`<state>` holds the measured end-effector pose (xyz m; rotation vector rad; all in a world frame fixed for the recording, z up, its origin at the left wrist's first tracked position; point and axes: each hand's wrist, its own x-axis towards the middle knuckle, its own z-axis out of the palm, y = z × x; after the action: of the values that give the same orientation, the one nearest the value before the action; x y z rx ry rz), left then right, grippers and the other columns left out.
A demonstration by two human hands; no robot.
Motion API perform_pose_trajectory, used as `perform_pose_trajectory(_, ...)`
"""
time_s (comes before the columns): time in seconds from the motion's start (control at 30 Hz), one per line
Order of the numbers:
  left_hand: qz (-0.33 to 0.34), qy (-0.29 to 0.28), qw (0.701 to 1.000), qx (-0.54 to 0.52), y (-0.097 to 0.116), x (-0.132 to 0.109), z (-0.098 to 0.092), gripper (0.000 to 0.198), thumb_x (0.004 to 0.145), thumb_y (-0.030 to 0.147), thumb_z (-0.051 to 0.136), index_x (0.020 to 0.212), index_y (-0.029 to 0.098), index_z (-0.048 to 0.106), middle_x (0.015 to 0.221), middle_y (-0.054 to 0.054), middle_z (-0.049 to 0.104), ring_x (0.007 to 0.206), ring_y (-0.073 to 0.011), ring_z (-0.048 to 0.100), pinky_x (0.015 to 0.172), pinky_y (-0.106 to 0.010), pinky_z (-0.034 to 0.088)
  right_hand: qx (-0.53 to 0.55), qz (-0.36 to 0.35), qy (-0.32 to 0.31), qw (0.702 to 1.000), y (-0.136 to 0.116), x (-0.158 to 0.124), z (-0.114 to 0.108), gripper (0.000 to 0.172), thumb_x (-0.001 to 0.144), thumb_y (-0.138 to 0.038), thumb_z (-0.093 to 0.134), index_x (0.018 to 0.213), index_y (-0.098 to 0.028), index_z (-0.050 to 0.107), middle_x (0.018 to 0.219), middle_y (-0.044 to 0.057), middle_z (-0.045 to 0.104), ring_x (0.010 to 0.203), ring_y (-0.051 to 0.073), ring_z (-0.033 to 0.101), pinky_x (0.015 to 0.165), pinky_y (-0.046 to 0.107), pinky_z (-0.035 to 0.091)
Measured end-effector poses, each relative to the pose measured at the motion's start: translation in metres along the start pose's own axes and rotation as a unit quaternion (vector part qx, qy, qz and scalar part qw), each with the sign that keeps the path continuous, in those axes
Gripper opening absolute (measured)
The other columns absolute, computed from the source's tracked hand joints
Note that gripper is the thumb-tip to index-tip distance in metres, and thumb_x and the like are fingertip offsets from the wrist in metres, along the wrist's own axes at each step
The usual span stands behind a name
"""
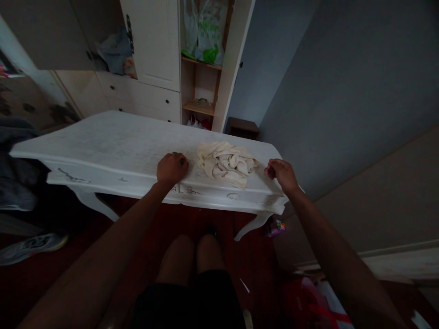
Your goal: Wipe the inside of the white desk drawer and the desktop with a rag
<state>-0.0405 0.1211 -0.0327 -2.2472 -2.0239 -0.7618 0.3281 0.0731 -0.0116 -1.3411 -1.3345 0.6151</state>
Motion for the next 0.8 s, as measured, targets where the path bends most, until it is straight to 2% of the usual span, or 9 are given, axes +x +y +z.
perform_pose_trajectory(0.1,-0.002,0.001,1.000,0.003,0.000,0.000,0.000,0.035,0.090,0.032,0.041,0.099,0.020,0.073,0.107,-0.013,0.073,0.099,-0.0279,0.067,0.080,-0.038,0.051,-0.106,0.000,0.042,0.993,0.034,0.033,-0.002,0.042,0.086,-0.047,0.060,0.055,-0.019,0.059,0.052,0.002,0.061,0.048,0.011,0.048,0.053,0.028,0.037)
perform_pose_trajectory(0.23,-0.001,0.005,1.000,-0.001,-0.002,0.001,0.002,0.037,0.090,0.034,0.042,0.100,0.018,0.074,0.106,-0.013,0.074,0.098,-0.0289,0.067,0.080,-0.038,0.051,-0.113,0.018,0.104,0.988,0.060,0.046,-0.005,0.043,0.088,-0.049,0.052,0.057,-0.019,0.057,0.052,0.001,0.060,0.045,0.011,0.048,0.048,0.026,0.037)
perform_pose_trajectory(0.37,-0.007,0.020,1.000,-0.012,-0.003,0.000,0.003,0.037,0.089,0.035,0.043,0.101,0.017,0.074,0.105,-0.014,0.074,0.097,-0.0305,0.068,0.079,-0.039,0.051,-0.106,0.012,0.105,0.989,0.064,0.045,-0.008,0.040,0.085,-0.049,0.054,0.060,-0.019,0.059,0.052,0.000,0.060,0.044,0.010,0.047,0.045,0.024,0.036)
perform_pose_trajectory(0.53,-0.017,0.022,0.999,-0.020,-0.003,-0.002,0.002,0.036,0.089,0.034,0.045,0.102,0.017,0.074,0.103,-0.014,0.075,0.095,-0.0303,0.068,0.079,-0.038,0.051,-0.037,0.035,0.126,0.991,0.064,0.043,-0.008,0.035,0.080,-0.048,0.056,0.059,-0.020,0.059,0.051,-0.001,0.060,0.042,0.009,0.045,0.039,0.021,0.033)
perform_pose_trajectory(0.8,-0.021,0.024,0.999,-0.036,-0.005,-0.002,0.003,0.036,0.089,0.034,0.047,0.105,0.017,0.074,0.108,-0.013,0.075,0.099,-0.0298,0.069,0.083,-0.038,0.051,-0.084,0.028,0.135,0.987,0.058,0.039,-0.005,0.037,0.080,-0.047,0.053,0.057,-0.019,0.059,0.049,0.000,0.060,0.043,0.010,0.047,0.041,0.022,0.034)
